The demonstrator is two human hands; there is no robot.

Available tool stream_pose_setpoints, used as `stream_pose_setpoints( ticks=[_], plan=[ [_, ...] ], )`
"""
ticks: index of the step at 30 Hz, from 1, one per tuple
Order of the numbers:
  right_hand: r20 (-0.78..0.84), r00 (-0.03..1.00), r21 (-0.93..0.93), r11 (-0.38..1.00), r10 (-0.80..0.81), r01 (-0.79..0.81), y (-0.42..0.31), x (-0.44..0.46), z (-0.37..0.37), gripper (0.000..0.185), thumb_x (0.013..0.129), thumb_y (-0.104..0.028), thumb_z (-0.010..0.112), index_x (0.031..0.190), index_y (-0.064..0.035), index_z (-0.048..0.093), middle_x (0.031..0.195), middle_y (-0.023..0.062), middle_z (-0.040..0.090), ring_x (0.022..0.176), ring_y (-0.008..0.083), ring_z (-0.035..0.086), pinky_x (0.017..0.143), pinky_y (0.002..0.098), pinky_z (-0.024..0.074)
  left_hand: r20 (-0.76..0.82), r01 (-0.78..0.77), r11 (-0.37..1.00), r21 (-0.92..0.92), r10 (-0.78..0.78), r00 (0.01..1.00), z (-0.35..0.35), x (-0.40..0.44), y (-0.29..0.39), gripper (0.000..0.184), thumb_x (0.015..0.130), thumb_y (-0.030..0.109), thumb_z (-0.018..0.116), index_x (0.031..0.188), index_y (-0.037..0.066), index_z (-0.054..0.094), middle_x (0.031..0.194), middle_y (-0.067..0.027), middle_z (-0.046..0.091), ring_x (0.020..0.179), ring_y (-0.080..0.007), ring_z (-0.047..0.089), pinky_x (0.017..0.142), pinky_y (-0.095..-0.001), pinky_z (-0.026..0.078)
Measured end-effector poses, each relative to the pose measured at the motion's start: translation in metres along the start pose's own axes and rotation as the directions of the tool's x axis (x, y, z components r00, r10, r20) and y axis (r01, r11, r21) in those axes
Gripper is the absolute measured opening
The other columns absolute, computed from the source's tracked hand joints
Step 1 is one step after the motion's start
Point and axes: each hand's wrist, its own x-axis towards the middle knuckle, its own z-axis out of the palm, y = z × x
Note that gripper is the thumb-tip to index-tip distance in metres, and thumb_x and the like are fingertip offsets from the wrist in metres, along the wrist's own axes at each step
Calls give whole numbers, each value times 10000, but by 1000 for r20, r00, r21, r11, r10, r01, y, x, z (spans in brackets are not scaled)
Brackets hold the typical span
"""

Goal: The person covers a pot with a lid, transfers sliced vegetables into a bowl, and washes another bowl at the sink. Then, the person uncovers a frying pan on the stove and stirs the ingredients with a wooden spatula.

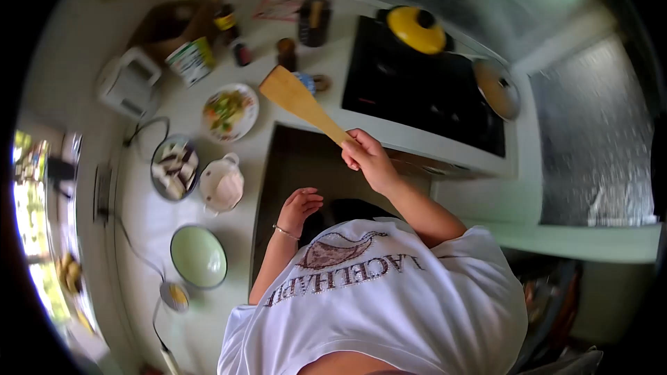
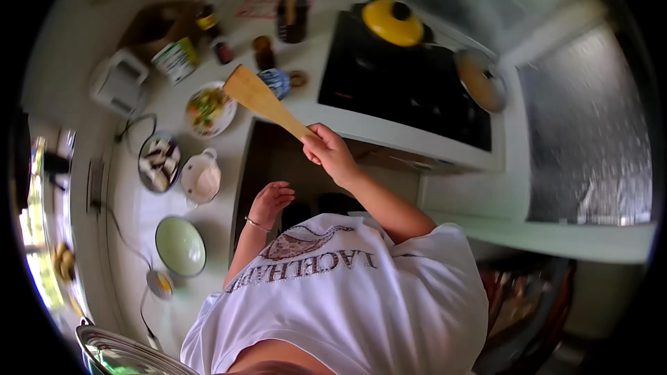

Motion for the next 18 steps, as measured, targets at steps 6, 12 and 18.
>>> stream_pose_setpoints(
  ticks=[6,12,18],
  plan=[
    [-373,922,20,992,-105,122,-45,-74,-63,132,899,-163,453,923,-36,477,619,-7,430,544,57,363,497,199,277,61,125,981,151,-135,989,46,49,3,312,886,276,413,1037,29,529,873,-95,608,814,-194,580,757,-305,452],
    [-472,871,84,976,-138,200,-64,-115,-115,143,887,-176,479,934,-41,486,626,-7,439,560,56,390,510,198,275,96,139,942,306,-176,980,90,62,-13,289,901,267,439,936,20,584,781,-53,603,704,-137,558,693,-263,450],
    [-424,892,186,949,-155,253,-74,-151,-200,174,881,-202,496,933,-36,490,628,-3,473,551,46,371,527,189,299,-48,52,932,359,-37,998,167,71,-46,188,848,185,562,777,24,628,593,-4,574,494,-64,488,458,-179,371]
  ],
)
